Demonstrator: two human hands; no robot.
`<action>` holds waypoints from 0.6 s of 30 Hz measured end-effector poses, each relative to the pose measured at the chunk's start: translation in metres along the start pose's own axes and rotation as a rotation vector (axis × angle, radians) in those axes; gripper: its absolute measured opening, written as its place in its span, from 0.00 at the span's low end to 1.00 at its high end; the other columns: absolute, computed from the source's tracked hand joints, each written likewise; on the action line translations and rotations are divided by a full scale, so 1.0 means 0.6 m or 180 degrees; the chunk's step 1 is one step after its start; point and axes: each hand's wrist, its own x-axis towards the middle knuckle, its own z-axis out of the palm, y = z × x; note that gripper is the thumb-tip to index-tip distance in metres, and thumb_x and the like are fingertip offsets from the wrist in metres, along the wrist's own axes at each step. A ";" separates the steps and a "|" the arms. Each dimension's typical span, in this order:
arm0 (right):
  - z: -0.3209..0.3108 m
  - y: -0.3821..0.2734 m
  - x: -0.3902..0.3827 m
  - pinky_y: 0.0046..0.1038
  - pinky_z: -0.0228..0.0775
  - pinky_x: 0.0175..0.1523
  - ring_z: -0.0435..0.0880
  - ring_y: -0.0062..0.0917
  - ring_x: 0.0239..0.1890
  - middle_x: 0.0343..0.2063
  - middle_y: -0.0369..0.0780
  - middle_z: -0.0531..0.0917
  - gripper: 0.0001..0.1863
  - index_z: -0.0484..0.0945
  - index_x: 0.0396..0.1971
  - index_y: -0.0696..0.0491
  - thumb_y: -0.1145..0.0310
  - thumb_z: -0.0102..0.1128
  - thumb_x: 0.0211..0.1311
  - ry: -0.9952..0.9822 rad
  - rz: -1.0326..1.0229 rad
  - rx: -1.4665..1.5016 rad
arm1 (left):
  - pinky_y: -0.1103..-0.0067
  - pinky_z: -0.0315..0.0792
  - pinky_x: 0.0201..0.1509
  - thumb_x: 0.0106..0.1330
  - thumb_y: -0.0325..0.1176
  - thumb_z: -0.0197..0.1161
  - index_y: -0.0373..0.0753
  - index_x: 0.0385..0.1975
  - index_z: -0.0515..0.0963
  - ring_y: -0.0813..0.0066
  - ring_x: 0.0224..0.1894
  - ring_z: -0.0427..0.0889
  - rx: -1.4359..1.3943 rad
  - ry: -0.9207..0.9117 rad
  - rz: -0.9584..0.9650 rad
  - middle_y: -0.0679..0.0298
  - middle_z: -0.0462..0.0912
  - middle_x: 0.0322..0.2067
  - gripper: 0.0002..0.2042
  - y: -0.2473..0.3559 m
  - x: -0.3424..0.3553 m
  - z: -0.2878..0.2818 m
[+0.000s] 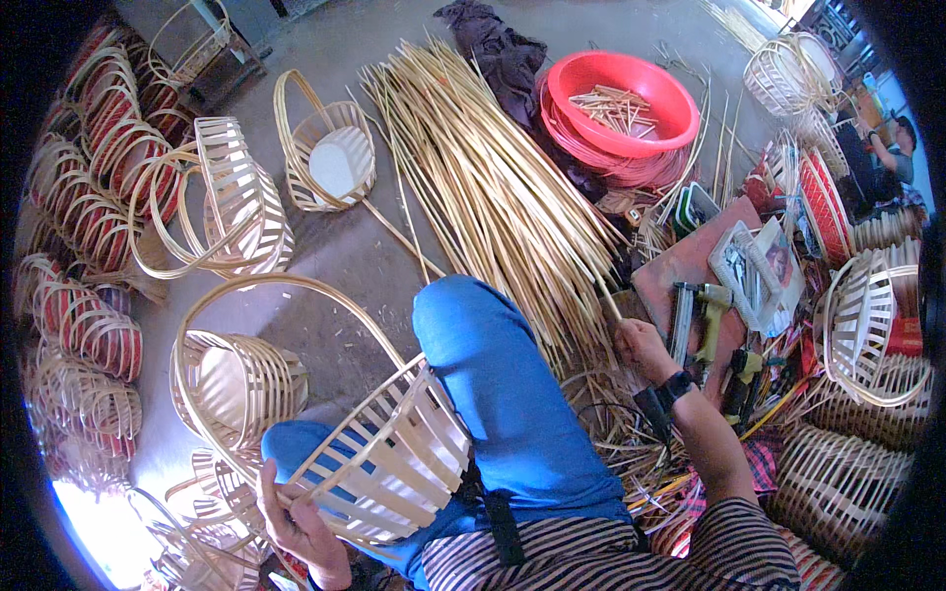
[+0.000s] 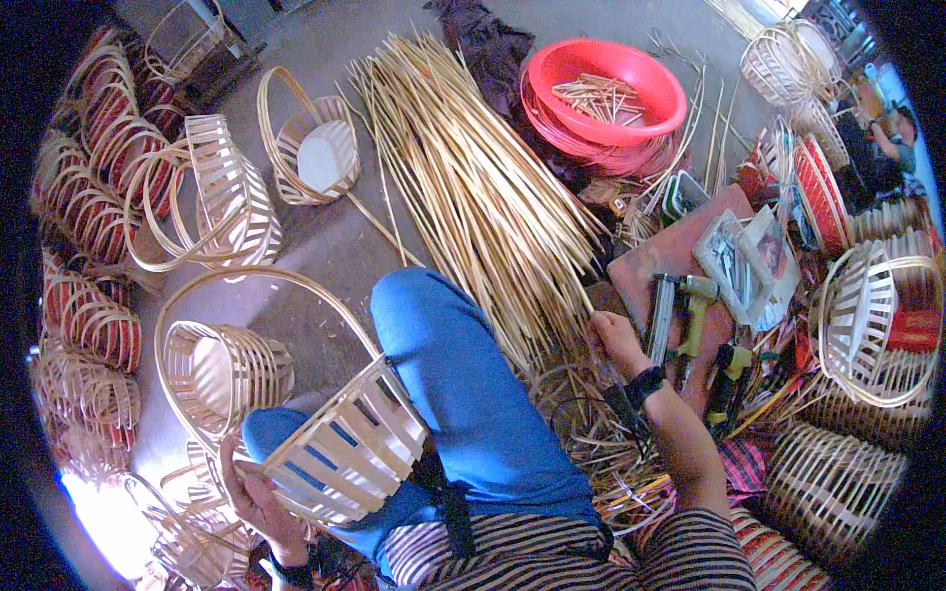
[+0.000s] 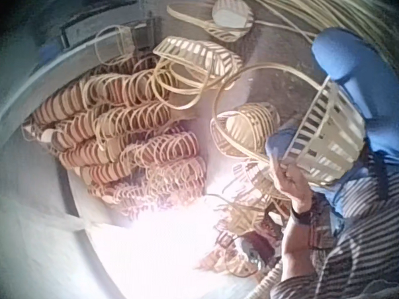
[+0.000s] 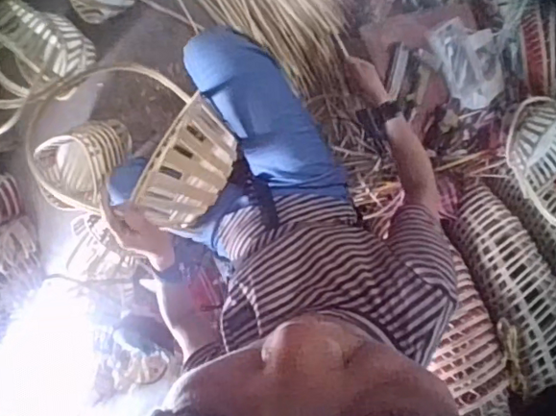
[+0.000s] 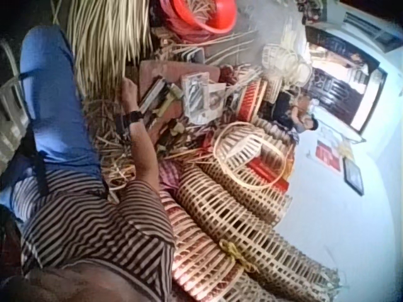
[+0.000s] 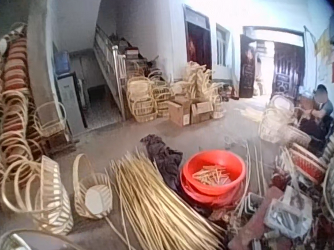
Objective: The person assembles wooden baskets by attaching handles and support strips using a pneumatic staple gun and hand shears. They pick up wood strips from a pile, position them against the basket frames, and secure them with staples.
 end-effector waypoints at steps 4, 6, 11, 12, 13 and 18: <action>0.024 0.027 0.035 0.28 0.62 0.27 0.73 0.31 0.21 0.15 0.41 0.73 0.13 0.71 0.21 0.59 0.64 0.44 0.53 0.0194 -0.0506 -0.1071 | 0.84 0.62 0.33 0.60 0.36 0.39 0.33 0.49 0.60 0.80 0.30 0.66 -0.0185 0.0401 -0.0212 0.62 0.69 0.34 0.19 -0.057 -0.014 -0.018; 0.028 0.046 0.054 0.34 0.62 0.32 0.73 0.40 0.26 0.20 0.48 0.73 0.10 0.70 0.24 0.59 0.67 0.45 0.51 0.0268 -0.0443 -0.1259 | 0.85 0.62 0.33 0.60 0.36 0.39 0.33 0.49 0.60 0.80 0.30 0.66 -0.0091 0.0580 -0.0247 0.62 0.69 0.34 0.19 -0.059 -0.012 -0.020; 0.045 0.055 0.077 0.39 0.63 0.35 0.72 0.46 0.31 0.26 0.51 0.74 0.10 0.66 0.33 0.58 0.71 0.47 0.50 0.0731 -0.0869 -0.2289 | 0.85 0.62 0.33 0.59 0.35 0.40 0.33 0.48 0.61 0.80 0.29 0.66 0.0336 0.0633 -0.0590 0.62 0.69 0.33 0.19 -0.039 -0.015 -0.052; 0.046 0.054 0.078 0.40 0.63 0.35 0.72 0.46 0.30 0.25 0.51 0.74 0.10 0.66 0.32 0.58 0.71 0.47 0.49 0.0690 -0.0775 -0.2302 | 0.85 0.62 0.33 0.59 0.35 0.40 0.33 0.48 0.61 0.80 0.29 0.66 0.0382 0.0626 -0.0633 0.62 0.69 0.33 0.19 -0.041 -0.013 -0.054; 0.047 0.057 0.080 0.39 0.63 0.35 0.72 0.46 0.30 0.25 0.51 0.74 0.10 0.66 0.32 0.57 0.70 0.47 0.49 0.0679 -0.0746 -0.2331 | 0.85 0.62 0.33 0.59 0.35 0.40 0.33 0.48 0.61 0.81 0.29 0.66 0.0422 0.0620 -0.0675 0.62 0.69 0.32 0.19 -0.040 -0.012 -0.058; 0.071 0.054 0.082 0.37 0.63 0.36 0.72 0.44 0.32 0.27 0.50 0.73 0.13 0.64 0.35 0.56 0.72 0.47 0.46 0.0538 -0.0299 -0.2439 | 0.85 0.61 0.33 0.59 0.34 0.40 0.33 0.48 0.62 0.81 0.29 0.66 0.0620 0.0588 -0.0778 0.63 0.69 0.32 0.18 -0.032 -0.003 -0.071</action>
